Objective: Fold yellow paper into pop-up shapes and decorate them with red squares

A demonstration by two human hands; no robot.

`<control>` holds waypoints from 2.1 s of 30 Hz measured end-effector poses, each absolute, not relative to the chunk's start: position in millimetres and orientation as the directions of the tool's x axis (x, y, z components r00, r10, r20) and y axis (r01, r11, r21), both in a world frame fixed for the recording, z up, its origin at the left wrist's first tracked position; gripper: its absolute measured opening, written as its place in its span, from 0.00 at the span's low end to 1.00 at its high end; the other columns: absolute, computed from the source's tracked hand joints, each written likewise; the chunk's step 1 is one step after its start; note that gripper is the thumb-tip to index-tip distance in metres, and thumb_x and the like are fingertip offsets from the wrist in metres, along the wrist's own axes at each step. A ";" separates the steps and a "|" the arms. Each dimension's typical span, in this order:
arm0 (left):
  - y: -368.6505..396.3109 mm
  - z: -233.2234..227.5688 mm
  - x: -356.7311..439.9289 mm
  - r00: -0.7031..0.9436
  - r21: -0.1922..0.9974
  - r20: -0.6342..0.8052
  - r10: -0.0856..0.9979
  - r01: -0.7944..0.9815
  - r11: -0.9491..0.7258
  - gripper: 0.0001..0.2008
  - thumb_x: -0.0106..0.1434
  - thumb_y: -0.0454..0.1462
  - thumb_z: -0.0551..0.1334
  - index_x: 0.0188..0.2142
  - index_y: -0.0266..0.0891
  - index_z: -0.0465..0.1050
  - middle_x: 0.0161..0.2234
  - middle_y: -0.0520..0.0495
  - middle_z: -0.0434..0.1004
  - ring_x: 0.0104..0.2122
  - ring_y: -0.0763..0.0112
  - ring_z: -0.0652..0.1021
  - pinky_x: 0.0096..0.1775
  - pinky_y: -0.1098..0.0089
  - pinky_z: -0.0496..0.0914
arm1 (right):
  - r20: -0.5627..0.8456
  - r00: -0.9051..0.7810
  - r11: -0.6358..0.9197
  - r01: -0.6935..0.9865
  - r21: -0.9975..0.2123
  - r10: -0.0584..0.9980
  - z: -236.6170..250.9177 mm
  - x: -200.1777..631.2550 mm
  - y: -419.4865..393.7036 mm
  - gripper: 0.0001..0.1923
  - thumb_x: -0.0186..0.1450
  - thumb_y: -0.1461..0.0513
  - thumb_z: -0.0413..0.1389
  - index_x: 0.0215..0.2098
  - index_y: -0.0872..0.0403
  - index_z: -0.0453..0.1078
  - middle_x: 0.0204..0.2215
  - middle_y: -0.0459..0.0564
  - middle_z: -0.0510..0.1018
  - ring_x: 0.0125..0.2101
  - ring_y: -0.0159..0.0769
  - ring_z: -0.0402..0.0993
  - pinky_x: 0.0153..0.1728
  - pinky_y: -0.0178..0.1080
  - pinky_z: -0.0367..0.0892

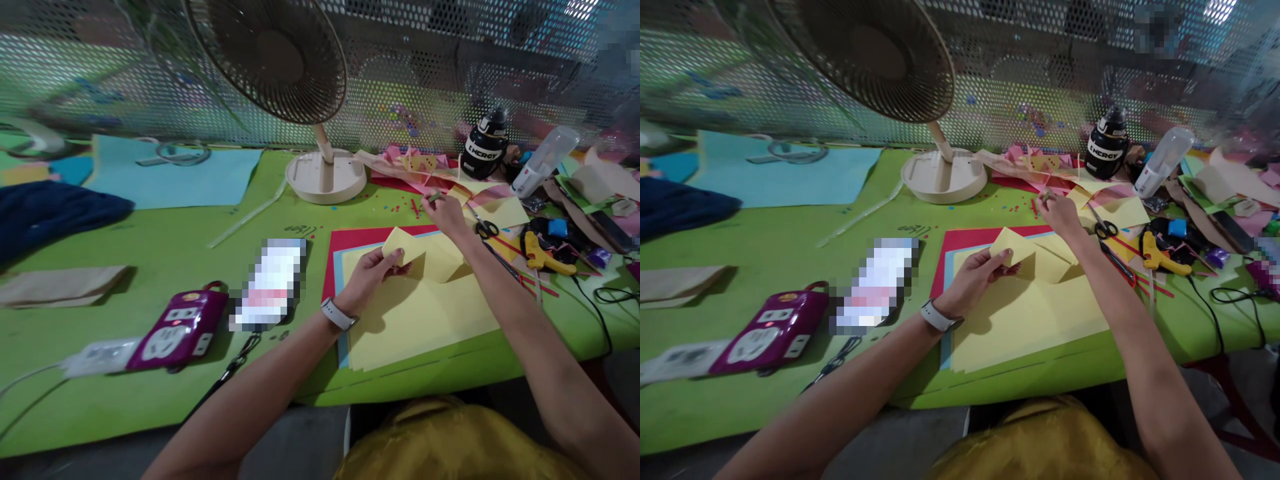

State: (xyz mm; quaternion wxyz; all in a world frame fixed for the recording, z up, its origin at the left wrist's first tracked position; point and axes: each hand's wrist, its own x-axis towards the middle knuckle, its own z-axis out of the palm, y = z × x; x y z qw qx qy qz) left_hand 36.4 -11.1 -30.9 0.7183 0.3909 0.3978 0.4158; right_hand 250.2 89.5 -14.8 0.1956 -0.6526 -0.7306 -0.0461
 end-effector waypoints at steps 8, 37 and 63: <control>-10.9 -31.5 36.9 0.351 0.880 -0.251 0.902 -0.304 0.364 0.20 0.48 0.51 0.76 0.29 0.38 0.78 0.27 0.50 0.80 0.31 0.68 0.81 0.37 0.70 0.74 | 0.351 -0.067 0.131 0.978 -0.162 0.934 -15.8 249.5 90.1 0.16 0.73 0.59 0.46 0.46 0.57 0.74 0.33 0.56 0.83 0.35 0.44 0.79 0.34 0.39 0.61; -9.8 -34.5 36.9 0.357 0.891 -0.239 0.903 -0.289 0.350 0.21 0.49 0.51 0.76 0.31 0.37 0.79 0.28 0.49 0.80 0.31 0.68 0.81 0.37 0.70 0.75 | 0.356 -0.059 0.127 0.977 -0.170 0.932 -20.1 245.6 90.6 0.16 0.74 0.59 0.45 0.46 0.58 0.73 0.30 0.55 0.82 0.32 0.42 0.78 0.33 0.38 0.62; -11.8 -28.1 36.9 0.339 0.892 -0.263 0.903 -0.270 0.361 0.21 0.47 0.51 0.76 0.31 0.37 0.78 0.30 0.47 0.81 0.32 0.65 0.82 0.38 0.67 0.75 | 0.430 -0.018 0.139 0.957 -0.253 0.903 -26.0 255.6 94.2 0.18 0.75 0.56 0.45 0.43 0.55 0.74 0.34 0.57 0.83 0.35 0.43 0.79 0.36 0.39 0.65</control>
